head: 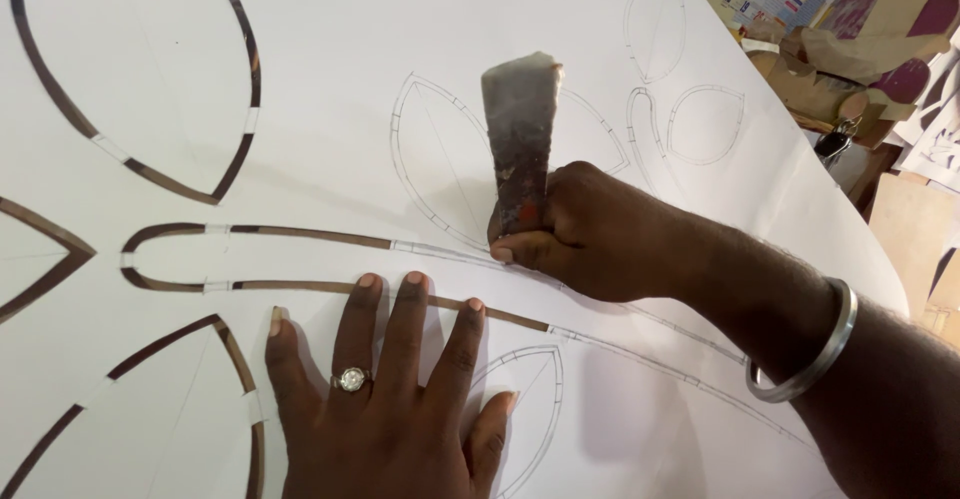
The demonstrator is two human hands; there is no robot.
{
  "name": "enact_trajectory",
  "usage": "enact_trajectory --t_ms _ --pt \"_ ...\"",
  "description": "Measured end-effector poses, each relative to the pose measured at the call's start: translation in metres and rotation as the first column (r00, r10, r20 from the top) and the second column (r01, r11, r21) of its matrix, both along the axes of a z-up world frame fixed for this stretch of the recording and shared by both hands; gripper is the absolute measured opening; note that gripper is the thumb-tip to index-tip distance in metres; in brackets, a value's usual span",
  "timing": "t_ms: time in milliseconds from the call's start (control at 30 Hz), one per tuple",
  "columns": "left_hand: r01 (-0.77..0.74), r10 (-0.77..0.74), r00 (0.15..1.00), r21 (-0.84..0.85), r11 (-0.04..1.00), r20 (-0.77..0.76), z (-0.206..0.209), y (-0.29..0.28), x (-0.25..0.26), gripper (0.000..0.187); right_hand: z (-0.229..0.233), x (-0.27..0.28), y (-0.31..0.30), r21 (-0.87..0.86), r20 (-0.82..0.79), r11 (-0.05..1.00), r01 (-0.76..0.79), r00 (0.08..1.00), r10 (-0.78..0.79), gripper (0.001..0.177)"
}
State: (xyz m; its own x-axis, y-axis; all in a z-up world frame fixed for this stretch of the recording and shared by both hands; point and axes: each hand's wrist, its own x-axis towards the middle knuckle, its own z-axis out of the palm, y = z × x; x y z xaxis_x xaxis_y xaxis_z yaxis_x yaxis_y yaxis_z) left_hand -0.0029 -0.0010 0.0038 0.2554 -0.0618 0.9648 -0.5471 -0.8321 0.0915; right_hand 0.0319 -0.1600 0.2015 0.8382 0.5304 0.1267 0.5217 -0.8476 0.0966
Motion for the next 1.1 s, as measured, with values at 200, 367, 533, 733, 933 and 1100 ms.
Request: enact_trajectory --t_ms 200,367,533,733,933,1100 --pt "-0.009 0.009 1.000 0.010 1.000 0.003 -0.001 0.001 0.002 0.061 0.001 -0.004 -0.005 0.007 -0.030 0.994 0.110 0.993 -0.110 0.038" --pt "-0.001 0.001 1.000 0.006 1.000 0.017 -0.003 0.001 0.005 0.060 -0.001 -0.007 -0.012 0.086 -0.054 0.993 0.079 0.996 -0.074 0.034" --pt "-0.008 0.008 1.000 0.015 1.000 0.009 -0.005 0.001 0.006 0.061 0.000 -0.009 -0.017 0.099 -0.076 0.985 0.138 0.989 -0.130 0.030" --pt "-0.019 0.019 1.000 0.004 1.000 0.024 -0.003 0.000 0.006 0.061 -0.001 -0.008 -0.031 0.085 -0.072 0.996 0.014 0.997 -0.008 0.033" --pt "-0.027 0.027 1.000 0.008 1.000 -0.009 -0.003 0.000 0.006 0.061 -0.001 -0.007 -0.039 0.142 -0.102 0.989 -0.043 0.993 0.058 0.026" --pt "-0.025 0.026 1.000 0.011 1.000 -0.011 -0.003 0.000 0.005 0.061 -0.001 -0.009 -0.039 0.123 -0.095 0.992 0.040 0.995 -0.028 0.024"
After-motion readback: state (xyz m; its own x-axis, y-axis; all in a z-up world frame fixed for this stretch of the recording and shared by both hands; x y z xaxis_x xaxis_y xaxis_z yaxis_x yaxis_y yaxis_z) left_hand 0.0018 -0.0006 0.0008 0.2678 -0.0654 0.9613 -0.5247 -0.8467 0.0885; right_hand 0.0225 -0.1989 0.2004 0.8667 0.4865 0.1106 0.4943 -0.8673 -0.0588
